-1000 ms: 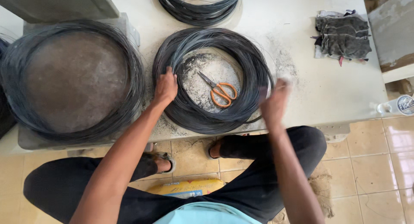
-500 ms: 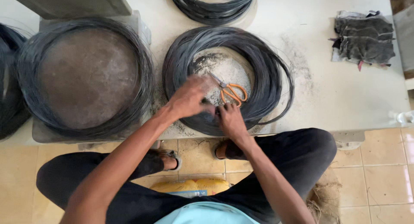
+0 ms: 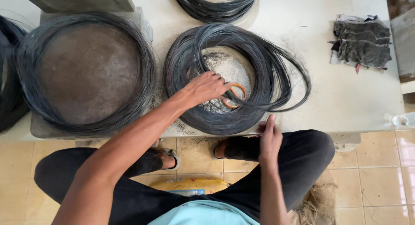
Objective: The person sits on the floor and uses orange-handled scissors to cut a length of black wire from a coil. They then place the cut piece onto a separate pile of wire.
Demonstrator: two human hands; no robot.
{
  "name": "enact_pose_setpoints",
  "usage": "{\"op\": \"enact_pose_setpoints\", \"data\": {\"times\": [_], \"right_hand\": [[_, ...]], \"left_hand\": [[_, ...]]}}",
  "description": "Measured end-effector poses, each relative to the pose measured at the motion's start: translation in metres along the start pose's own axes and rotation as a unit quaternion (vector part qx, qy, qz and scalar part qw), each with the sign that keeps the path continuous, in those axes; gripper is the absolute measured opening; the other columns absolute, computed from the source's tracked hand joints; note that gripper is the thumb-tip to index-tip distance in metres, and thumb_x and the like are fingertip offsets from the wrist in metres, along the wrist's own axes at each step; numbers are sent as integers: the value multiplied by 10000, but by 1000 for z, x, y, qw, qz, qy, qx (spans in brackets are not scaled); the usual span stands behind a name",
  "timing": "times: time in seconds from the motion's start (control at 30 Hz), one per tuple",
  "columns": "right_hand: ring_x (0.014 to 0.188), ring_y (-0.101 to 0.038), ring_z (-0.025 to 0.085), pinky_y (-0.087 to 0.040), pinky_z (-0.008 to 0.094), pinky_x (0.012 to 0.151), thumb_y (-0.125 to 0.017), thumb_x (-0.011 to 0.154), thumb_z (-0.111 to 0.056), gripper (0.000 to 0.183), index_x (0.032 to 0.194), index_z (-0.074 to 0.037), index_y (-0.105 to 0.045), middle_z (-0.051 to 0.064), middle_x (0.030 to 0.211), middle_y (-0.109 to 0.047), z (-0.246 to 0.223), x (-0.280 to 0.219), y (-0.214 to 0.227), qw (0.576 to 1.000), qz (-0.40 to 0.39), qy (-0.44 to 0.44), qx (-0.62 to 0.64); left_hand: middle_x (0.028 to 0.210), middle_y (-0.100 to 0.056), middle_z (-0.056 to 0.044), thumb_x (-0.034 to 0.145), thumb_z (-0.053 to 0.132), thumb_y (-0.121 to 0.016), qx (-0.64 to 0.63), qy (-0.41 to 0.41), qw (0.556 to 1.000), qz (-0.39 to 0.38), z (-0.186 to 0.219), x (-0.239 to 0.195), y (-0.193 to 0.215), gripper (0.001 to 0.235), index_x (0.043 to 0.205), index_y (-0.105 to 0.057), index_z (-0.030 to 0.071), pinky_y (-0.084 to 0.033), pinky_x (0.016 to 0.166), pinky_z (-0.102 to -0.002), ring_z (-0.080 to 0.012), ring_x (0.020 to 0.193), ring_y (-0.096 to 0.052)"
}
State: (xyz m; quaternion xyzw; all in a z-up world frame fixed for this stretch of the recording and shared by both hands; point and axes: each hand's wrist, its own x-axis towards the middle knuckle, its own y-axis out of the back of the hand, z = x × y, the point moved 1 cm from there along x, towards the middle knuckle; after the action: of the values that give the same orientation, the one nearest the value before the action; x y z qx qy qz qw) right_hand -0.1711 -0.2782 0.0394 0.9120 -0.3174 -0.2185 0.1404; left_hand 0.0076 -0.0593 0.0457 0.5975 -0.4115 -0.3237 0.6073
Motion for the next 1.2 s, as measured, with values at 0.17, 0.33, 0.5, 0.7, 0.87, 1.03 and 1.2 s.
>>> {"op": "enact_pose_setpoints", "data": {"times": [0.17, 0.33, 0.5, 0.7, 0.87, 1.03, 1.2], "right_hand": [[1320, -479, 426, -364, 446, 1115, -234, 850, -824, 1118, 1389, 140, -406, 362, 1393, -475, -19, 4, -17, 900, -331, -227, 170], [1471, -258, 394, -191, 490, 1217, -279, 943, -656, 850, 1512, -26, -335, 179, 1576, -320, -13, 36, -34, 835, -364, -119, 396], [1018, -693, 213, -545, 438, 1019, -809, 764, -439, 691, 1207, 42, -587, 103, 1130, -682, -23, 117, -12, 736, -139, -268, 606], [745, -620, 93, -551, 329, 802, -710, 912, -399, 300, 905, -119, -604, -48, 821, -592, -23, 125, -13, 890, -79, -196, 405], [588, -417, 84, -427, 207, 536, -568, 1002, -270, 251, 967, -21, -569, -38, 717, -381, -13, 145, -25, 860, -34, -145, 488], [623, -425, 97, -435, 230, 614, -535, 1018, -157, 164, 1057, -7, -590, -9, 735, -387, -44, 122, -9, 864, -70, -53, 496], [688, -407, 86, -460, 219, 749, -533, 1032, -163, 197, 1163, -19, -563, -25, 784, -396, -69, 93, 39, 866, -101, 43, 488]], "left_hand": [[777, -708, -145, 848, 557, -622, -2, 3, 1000, 27, -1, 26, 23, 493, 973, -614, 80, -526, 790, -402, -294, 798, -715], [769, -708, -145, 848, 607, -563, -60, 31, 998, 6, 4, 40, 47, 552, 984, -610, 74, -531, 794, -403, -296, 813, -723], [865, -677, -204, 751, 870, -227, -185, 49, 978, -82, 28, 23, 66, 1035, 1126, -641, -1, -535, 855, -416, -308, 879, -696], [867, -678, -129, 902, 230, -643, 22, -49, 995, 81, 15, -1, -48, 303, 1155, -544, 96, -506, 893, -388, -284, 903, -686], [1035, -689, -111, 899, 215, -661, 5, -23, 998, 56, 19, 2, 7, 276, 1154, -555, 225, -464, 976, -459, -262, 1040, -667], [1197, -639, -140, 868, 190, -704, 45, -40, 994, 90, 6, 2, 20, 303, 1144, -581, 221, -393, 1068, -575, -293, 1195, -604], [1031, -714, -95, 932, 262, -639, 64, -40, 986, 148, 26, 17, 49, 163, 1085, -597, 228, -444, 1045, -521, -249, 1081, -670]]}}
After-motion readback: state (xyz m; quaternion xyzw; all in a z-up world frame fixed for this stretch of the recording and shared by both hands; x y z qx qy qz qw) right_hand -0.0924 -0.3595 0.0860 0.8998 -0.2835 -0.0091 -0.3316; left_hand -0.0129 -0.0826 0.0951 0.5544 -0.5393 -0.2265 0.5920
